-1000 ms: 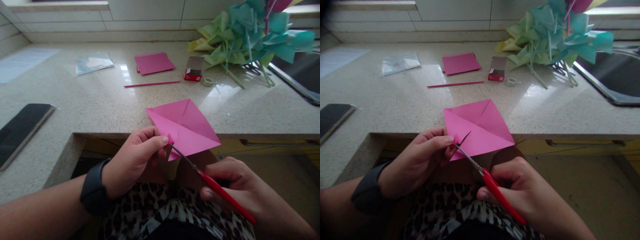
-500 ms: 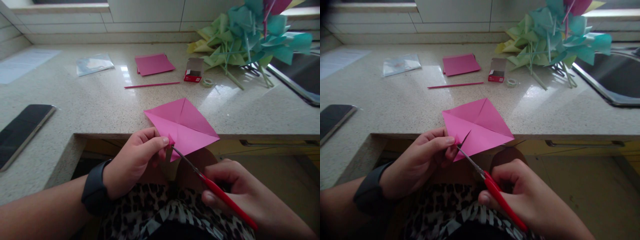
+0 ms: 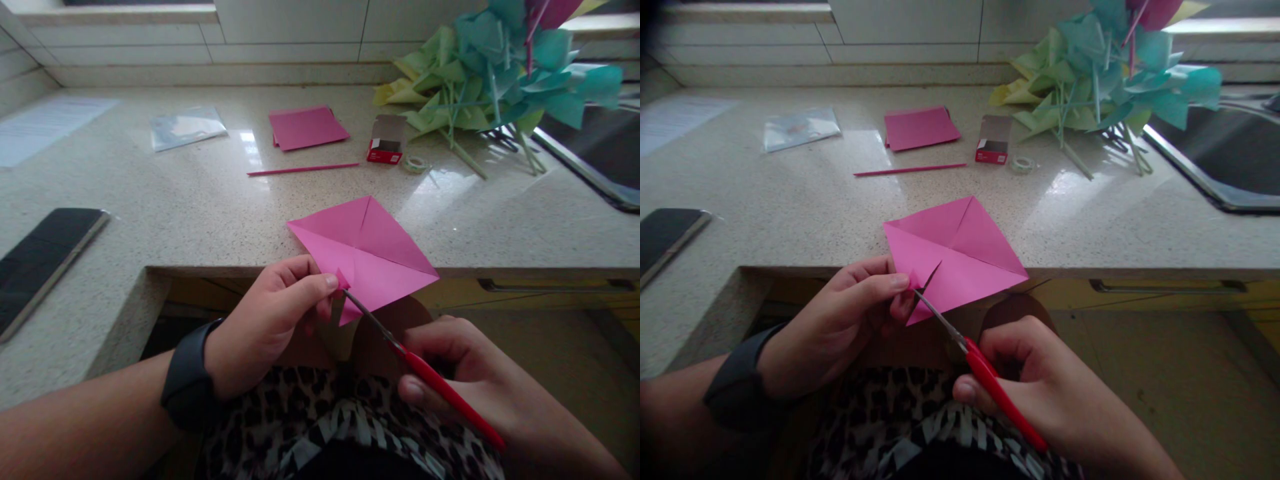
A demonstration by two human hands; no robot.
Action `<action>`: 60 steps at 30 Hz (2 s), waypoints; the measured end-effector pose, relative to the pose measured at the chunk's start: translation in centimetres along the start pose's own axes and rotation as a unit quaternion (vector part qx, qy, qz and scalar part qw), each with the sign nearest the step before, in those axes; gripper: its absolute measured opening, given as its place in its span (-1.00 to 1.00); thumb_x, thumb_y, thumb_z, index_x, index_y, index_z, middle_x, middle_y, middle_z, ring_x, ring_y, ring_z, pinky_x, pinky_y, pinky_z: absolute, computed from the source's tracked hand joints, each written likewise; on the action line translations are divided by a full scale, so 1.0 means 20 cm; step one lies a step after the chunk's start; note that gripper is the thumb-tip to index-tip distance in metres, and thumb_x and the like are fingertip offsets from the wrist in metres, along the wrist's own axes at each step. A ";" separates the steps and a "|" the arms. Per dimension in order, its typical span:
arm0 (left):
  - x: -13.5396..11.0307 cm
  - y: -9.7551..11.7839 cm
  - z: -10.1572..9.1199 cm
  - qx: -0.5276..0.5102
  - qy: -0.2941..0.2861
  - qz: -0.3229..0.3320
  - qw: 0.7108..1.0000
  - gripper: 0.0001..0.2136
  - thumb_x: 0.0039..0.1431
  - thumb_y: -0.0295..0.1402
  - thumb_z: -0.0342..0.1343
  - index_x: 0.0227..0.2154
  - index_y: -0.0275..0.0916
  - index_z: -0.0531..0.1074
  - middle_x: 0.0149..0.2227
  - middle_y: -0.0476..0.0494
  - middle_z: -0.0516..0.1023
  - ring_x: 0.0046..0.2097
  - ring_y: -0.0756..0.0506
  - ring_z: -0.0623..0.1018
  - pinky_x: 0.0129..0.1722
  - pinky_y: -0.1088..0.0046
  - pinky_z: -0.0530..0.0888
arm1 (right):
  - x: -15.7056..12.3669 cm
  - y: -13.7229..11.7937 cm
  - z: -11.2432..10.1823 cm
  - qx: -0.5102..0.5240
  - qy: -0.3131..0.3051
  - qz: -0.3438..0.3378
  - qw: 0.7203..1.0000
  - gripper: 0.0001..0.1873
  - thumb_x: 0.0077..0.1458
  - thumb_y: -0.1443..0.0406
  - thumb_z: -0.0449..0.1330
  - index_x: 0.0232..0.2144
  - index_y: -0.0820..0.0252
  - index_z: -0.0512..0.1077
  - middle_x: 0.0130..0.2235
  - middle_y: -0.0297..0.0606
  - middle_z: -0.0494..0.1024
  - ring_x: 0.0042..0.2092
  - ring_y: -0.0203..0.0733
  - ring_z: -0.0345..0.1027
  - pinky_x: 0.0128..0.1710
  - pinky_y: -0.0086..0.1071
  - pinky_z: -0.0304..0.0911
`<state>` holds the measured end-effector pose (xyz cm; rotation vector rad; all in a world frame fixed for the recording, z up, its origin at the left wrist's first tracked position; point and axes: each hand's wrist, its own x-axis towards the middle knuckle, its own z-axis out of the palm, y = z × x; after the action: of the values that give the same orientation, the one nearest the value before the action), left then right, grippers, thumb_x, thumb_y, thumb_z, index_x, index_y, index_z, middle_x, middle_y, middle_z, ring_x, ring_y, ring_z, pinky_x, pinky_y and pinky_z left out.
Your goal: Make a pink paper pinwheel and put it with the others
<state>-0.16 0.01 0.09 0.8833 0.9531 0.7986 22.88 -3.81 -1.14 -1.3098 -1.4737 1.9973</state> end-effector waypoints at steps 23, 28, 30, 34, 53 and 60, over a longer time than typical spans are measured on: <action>0.00 -0.02 -0.01 -0.013 0.001 -0.007 1.000 -0.74 0.21 -0.23 0.23 -0.49 -0.28 0.40 -0.52 0.04 0.38 -0.50 0.09 0.27 -0.50 0.58 0.19 | -0.03 0.01 0.03 0.004 0.120 -0.080 0.990 -0.57 -0.04 -0.01 0.38 -0.60 0.19 0.40 -0.57 -0.37 0.28 -0.54 -0.33 0.11 -0.59 -0.46 0.04; 0.01 -0.03 0.00 -0.004 0.000 -0.003 1.000 -0.74 0.20 -0.18 0.26 -0.40 -0.30 0.44 -0.50 0.04 0.43 -0.48 0.11 0.31 -0.49 0.63 0.22 | 0.03 -0.07 0.13 0.069 0.383 -0.178 0.904 -0.78 0.00 0.12 0.41 -0.50 0.09 0.53 -0.61 -0.41 0.45 -0.60 -0.39 0.24 -0.62 -0.55 0.15; 0.01 -0.04 0.00 0.004 0.002 0.001 1.000 -0.72 0.21 -0.18 0.26 -0.43 -0.31 0.43 -0.50 0.04 0.43 -0.48 0.12 0.31 -0.49 0.64 0.23 | 0.07 -0.10 0.15 0.038 0.423 -0.237 0.874 -0.91 0.00 0.22 0.42 -0.43 0.05 0.59 -0.57 -0.42 0.53 -0.58 -0.41 0.33 -0.59 -0.59 0.24; -0.01 -0.05 0.00 0.012 -0.001 -0.001 1.000 -0.70 0.20 -0.16 0.26 -0.44 -0.31 0.42 -0.52 0.04 0.43 -0.51 0.13 0.31 -0.52 0.64 0.22 | 0.13 -0.14 0.19 -0.007 0.371 -0.293 0.881 -0.85 -0.04 0.36 0.43 -0.37 -0.01 0.62 -0.49 -0.45 0.62 -0.54 -0.41 0.42 -0.55 -0.65 0.31; 0.00 -0.08 0.01 -0.024 0.006 -0.001 1.000 -0.68 0.14 -0.13 0.30 -0.48 -0.30 0.42 -0.56 0.05 0.41 -0.54 0.11 0.31 -0.54 0.61 0.22 | 0.20 -0.09 0.26 -0.118 0.411 -0.293 0.855 -0.92 0.03 0.33 0.32 -0.48 0.13 0.52 -0.55 -0.42 0.51 -0.56 -0.36 0.30 -0.58 -0.54 0.25; 0.00 -0.08 0.01 -0.023 -0.002 -0.006 1.000 -0.68 0.14 -0.15 0.30 -0.48 -0.30 0.42 -0.54 0.02 0.41 -0.51 0.09 0.33 -0.51 0.57 0.22 | 0.20 -0.11 0.26 -0.089 0.395 -0.272 0.873 -0.91 0.00 0.37 0.29 -0.52 0.14 0.50 -0.58 -0.42 0.49 -0.58 -0.36 0.30 -0.60 -0.55 0.25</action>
<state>0.35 -0.65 -1.20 0.8384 0.9334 0.8045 15.88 -3.04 -0.89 -1.3383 -1.3872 0.8199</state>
